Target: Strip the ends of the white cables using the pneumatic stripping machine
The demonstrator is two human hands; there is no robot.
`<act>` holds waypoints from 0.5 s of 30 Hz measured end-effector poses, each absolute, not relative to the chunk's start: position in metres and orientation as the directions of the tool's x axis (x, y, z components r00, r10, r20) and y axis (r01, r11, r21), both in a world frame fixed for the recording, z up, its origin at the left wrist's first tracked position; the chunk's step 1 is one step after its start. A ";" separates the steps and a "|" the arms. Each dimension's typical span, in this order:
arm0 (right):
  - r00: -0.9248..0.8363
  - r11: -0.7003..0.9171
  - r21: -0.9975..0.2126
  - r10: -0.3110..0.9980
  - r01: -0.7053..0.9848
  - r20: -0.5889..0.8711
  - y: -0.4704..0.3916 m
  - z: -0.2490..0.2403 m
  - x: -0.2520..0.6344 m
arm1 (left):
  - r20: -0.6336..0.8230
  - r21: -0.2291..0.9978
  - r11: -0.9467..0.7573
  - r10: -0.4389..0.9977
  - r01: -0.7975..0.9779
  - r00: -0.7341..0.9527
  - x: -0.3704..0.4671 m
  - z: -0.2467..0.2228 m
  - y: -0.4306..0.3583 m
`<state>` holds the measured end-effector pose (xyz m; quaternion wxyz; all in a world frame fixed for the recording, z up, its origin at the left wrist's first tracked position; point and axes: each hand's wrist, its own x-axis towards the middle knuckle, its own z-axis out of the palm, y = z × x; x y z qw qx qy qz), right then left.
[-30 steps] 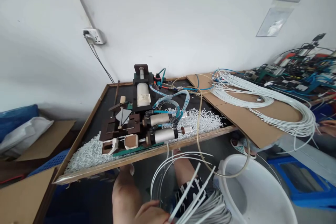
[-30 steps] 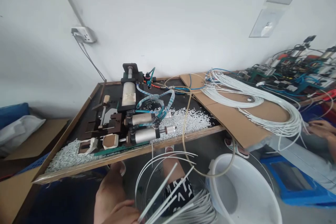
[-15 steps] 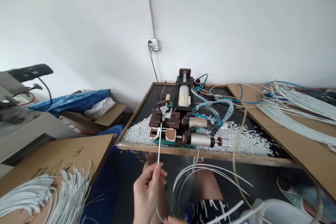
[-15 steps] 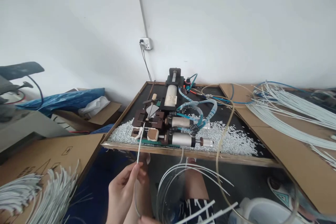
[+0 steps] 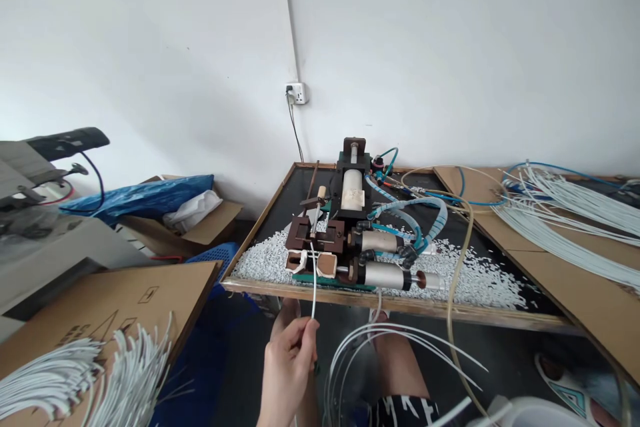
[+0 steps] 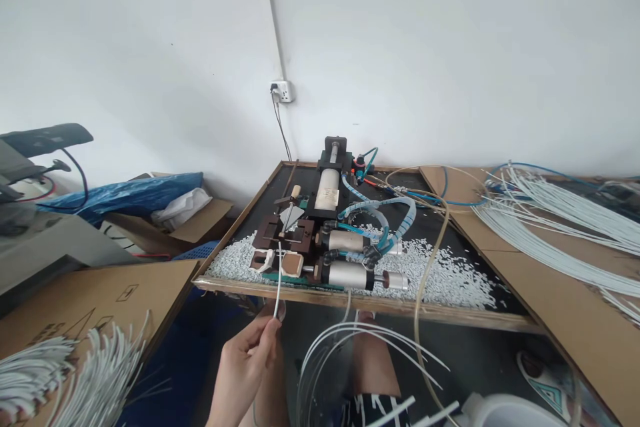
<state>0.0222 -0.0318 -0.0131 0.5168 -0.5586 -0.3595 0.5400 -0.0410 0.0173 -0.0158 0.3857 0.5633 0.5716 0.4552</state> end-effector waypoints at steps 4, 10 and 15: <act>0.239 -0.206 -0.972 0.944 -0.117 -0.229 0.022 -0.019 -0.033 | 0.060 0.974 -0.023 0.985 0.226 -0.159 -0.035 -0.007 0.020; 0.222 -0.178 -0.982 0.957 -0.064 -0.187 0.022 -0.032 -0.047 | 0.016 0.985 0.024 0.974 0.171 -0.227 -0.031 -0.005 0.020; 0.040 -0.084 -0.996 0.996 -0.038 -0.085 0.025 -0.040 -0.028 | -0.013 0.989 0.043 0.979 0.144 -0.202 -0.031 -0.006 0.020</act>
